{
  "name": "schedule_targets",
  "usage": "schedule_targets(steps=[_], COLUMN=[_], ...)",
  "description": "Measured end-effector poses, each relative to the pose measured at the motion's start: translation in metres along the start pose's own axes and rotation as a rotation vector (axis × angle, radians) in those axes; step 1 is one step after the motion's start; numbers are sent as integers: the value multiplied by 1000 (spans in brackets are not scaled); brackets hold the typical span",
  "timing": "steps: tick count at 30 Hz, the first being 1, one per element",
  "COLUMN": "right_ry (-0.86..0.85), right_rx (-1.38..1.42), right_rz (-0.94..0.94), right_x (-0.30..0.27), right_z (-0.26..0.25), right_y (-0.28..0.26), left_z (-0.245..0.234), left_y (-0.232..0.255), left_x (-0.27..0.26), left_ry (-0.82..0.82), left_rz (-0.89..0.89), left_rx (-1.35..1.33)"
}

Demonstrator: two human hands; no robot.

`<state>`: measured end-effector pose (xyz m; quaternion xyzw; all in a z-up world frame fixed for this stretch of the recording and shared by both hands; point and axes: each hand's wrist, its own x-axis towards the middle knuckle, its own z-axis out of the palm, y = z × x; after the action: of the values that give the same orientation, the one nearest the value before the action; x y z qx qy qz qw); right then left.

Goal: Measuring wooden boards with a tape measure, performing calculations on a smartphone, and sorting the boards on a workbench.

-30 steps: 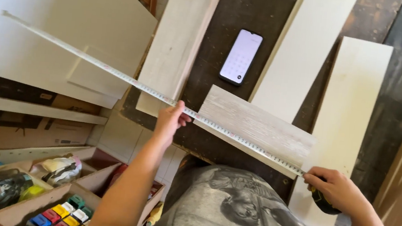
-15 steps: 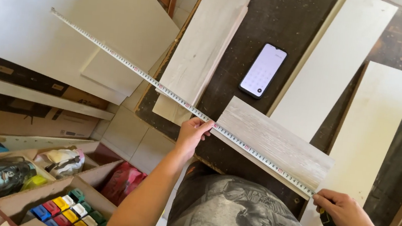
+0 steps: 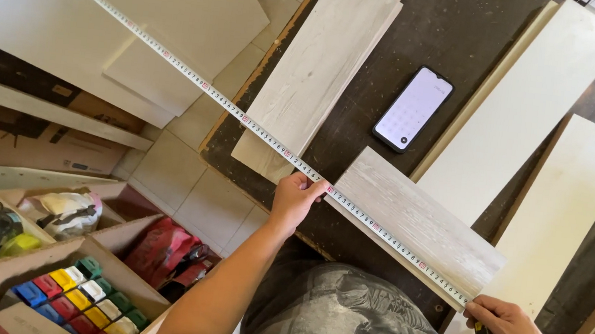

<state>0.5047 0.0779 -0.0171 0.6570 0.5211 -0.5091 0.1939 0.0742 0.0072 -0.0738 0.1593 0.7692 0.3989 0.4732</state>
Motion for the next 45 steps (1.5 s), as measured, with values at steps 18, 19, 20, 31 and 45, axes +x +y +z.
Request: schedule_targets(steps=[18, 19, 20, 31, 45], right_ry=[-37, -37, -40, -74, -91], right_rx=[44, 44, 55, 108, 62], right_rz=[99, 101, 96, 60, 25], right_x=[0, 0, -1, 1, 4], right_z=[-2, -2, -1, 6, 5], right_y=[-6, -6, -6, 10, 14], left_z=[0, 0, 1, -9, -8], left_y=[-24, -26, -28, -11, -25], left_x=[16, 18, 20, 8, 8], left_ry=[-48, -50, -49, -103, -156], left_rz=[102, 101, 113, 57, 76], left_rx=[24, 24, 23, -13, -104])
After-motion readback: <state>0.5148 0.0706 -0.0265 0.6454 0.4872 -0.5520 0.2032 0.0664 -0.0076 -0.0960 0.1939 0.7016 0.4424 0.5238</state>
